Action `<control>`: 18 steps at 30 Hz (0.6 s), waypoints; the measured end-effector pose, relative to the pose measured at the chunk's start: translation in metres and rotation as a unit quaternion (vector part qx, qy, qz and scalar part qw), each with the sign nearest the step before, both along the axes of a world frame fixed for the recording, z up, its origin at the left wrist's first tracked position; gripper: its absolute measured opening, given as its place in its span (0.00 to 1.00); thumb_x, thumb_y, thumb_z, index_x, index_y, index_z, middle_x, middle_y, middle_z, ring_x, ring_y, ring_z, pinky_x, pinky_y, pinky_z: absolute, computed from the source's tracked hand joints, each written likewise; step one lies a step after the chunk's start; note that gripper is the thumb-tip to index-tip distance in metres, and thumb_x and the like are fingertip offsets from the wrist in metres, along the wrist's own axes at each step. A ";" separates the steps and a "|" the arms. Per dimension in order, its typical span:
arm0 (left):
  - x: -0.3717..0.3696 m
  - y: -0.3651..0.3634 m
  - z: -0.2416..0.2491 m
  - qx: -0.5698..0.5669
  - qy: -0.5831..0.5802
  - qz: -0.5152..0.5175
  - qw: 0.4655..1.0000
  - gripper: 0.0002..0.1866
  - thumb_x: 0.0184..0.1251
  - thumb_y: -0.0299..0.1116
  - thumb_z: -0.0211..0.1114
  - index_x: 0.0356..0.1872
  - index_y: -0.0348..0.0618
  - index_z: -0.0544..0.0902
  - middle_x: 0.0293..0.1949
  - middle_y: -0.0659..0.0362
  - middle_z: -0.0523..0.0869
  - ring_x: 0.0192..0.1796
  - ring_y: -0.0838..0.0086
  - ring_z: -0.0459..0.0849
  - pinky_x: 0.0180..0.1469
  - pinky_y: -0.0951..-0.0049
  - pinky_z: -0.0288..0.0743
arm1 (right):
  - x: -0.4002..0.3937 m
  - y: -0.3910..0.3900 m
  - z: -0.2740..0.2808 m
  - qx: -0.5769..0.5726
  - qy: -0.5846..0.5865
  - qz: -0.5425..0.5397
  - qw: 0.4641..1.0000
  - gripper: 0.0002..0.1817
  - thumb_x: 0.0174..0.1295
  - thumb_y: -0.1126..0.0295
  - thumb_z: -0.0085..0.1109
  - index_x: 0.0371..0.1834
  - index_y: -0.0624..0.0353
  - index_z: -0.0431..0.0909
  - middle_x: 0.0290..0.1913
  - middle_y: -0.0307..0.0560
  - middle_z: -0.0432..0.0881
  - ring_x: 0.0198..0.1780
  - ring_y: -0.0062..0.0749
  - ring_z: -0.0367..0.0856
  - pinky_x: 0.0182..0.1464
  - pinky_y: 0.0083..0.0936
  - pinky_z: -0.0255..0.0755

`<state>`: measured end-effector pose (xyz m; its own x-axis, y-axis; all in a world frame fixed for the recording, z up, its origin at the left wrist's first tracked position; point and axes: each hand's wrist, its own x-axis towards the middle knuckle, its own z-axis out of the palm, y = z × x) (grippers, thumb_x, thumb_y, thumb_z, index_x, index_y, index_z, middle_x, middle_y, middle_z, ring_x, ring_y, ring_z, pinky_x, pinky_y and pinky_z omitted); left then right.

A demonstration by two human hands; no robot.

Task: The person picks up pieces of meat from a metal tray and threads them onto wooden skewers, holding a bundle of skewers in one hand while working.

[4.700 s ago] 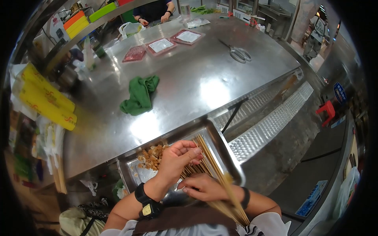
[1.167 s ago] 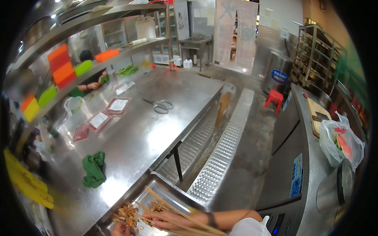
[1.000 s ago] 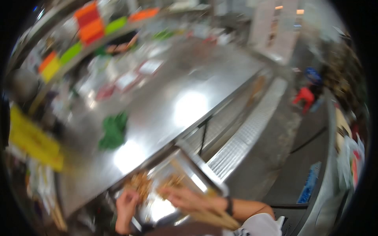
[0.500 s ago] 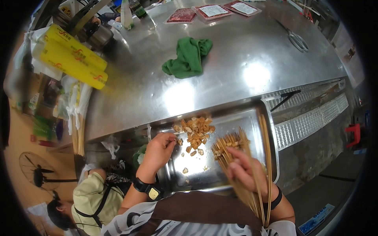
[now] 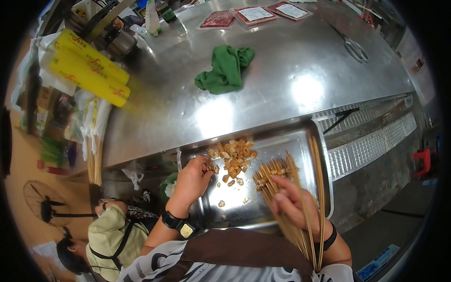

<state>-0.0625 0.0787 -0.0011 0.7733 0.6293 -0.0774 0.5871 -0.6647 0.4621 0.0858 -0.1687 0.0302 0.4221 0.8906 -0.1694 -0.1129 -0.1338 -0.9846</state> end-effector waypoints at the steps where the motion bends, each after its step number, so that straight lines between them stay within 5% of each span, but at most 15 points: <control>1: 0.000 0.000 -0.001 -0.004 -0.005 0.014 1.000 0.14 0.52 0.28 0.64 0.41 0.38 0.76 0.32 0.51 0.80 0.33 0.59 0.80 0.35 0.63 0.74 | 0.000 0.000 0.000 0.000 0.000 0.000 1.000 0.23 0.66 0.76 0.42 0.65 0.65 0.57 0.25 0.39 0.75 0.28 0.20 0.73 0.35 0.17 0.69; 5: -0.006 0.002 -0.002 -0.004 -0.010 -0.011 1.000 0.14 0.55 0.24 0.59 0.44 0.36 0.75 0.31 0.51 0.80 0.31 0.61 0.81 0.34 0.65 0.75 | -0.003 -0.002 0.001 -0.001 0.013 0.000 1.000 0.23 0.66 0.76 0.42 0.65 0.65 0.57 0.25 0.39 0.75 0.28 0.19 0.73 0.34 0.17 0.69; 10: -0.006 0.008 -0.004 -0.147 -0.063 0.043 0.986 0.14 0.59 0.20 0.52 0.46 0.31 0.74 0.29 0.49 0.82 0.29 0.68 0.84 0.32 0.71 0.76 | -0.002 -0.002 0.000 0.000 0.014 0.000 1.000 0.23 0.66 0.76 0.42 0.65 0.65 0.57 0.25 0.39 0.75 0.27 0.19 0.73 0.34 0.17 0.68; 14: -0.002 0.009 -0.020 -0.136 -0.064 0.021 0.988 0.12 0.59 0.22 0.54 0.44 0.29 0.75 0.29 0.48 0.81 0.29 0.69 0.84 0.31 0.72 0.75 | -0.001 -0.003 -0.001 0.009 0.010 0.004 1.000 0.24 0.66 0.76 0.42 0.66 0.64 0.57 0.25 0.39 0.75 0.28 0.19 0.73 0.34 0.17 0.69; 16: 0.005 0.010 -0.019 -0.104 -0.061 0.038 0.992 0.11 0.56 0.27 0.60 0.40 0.36 0.80 0.30 0.47 0.82 0.33 0.56 0.82 0.37 0.62 0.75 | 0.002 -0.002 -0.002 0.018 0.006 0.003 1.000 0.24 0.66 0.76 0.42 0.66 0.63 0.57 0.25 0.39 0.75 0.28 0.20 0.73 0.35 0.18 0.69; 18: 0.006 0.006 -0.011 -0.069 -0.055 0.019 0.996 0.10 0.55 0.26 0.61 0.40 0.36 0.80 0.30 0.49 0.81 0.31 0.61 0.82 0.35 0.67 0.75 | 0.002 -0.003 -0.004 0.019 0.002 0.005 1.000 0.24 0.66 0.76 0.42 0.66 0.62 0.57 0.25 0.39 0.75 0.28 0.21 0.74 0.35 0.19 0.70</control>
